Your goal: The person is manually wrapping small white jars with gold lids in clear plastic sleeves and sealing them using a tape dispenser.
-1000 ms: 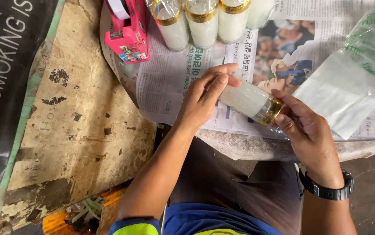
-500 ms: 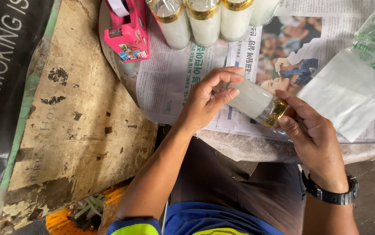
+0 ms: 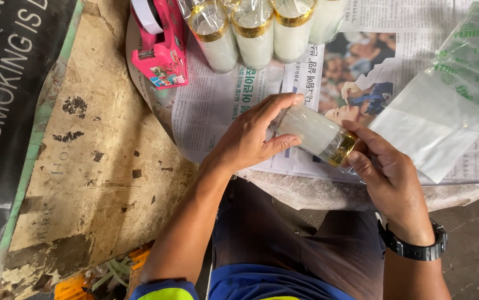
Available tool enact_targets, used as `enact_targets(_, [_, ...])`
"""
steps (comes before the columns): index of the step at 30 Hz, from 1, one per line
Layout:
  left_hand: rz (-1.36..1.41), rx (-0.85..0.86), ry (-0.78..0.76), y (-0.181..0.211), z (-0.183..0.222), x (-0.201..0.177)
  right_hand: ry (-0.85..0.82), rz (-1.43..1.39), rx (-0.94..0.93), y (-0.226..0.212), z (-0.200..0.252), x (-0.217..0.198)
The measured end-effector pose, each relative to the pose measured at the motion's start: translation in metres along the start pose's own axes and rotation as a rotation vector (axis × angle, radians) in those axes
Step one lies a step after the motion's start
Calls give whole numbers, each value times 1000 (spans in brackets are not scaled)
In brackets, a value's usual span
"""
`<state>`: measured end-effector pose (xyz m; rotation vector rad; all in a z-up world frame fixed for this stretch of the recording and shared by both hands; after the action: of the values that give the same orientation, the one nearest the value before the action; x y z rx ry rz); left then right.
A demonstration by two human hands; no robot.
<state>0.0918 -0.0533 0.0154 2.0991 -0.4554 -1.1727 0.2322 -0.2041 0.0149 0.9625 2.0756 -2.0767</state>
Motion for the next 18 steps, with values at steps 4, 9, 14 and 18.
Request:
enact_targets(4, [4,9,-4,0,-5,0,8,11,-3,2,0,0])
enact_targets(9, [96,15,0,-3,-9,3,4,-4,-25,4,0,-1])
enact_targets(14, [187,-88,13,-7,-11,3,10,-12,9,3,1,-1])
enact_targets(18, [254,-208,69,-8,-20,0,10,-13,-12,5,1,-1])
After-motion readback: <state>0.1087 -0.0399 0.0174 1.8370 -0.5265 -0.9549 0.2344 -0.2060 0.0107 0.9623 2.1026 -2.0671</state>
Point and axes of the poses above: each hand's wrist, its own z-axis away from the middle knuckle, its own x-axis out of the palm, y = z × x, the point moved 3 cm from there along -z, towards the middle knuckle, and after that the axes turned 3 degrees about -x, right-handed, at the moved point
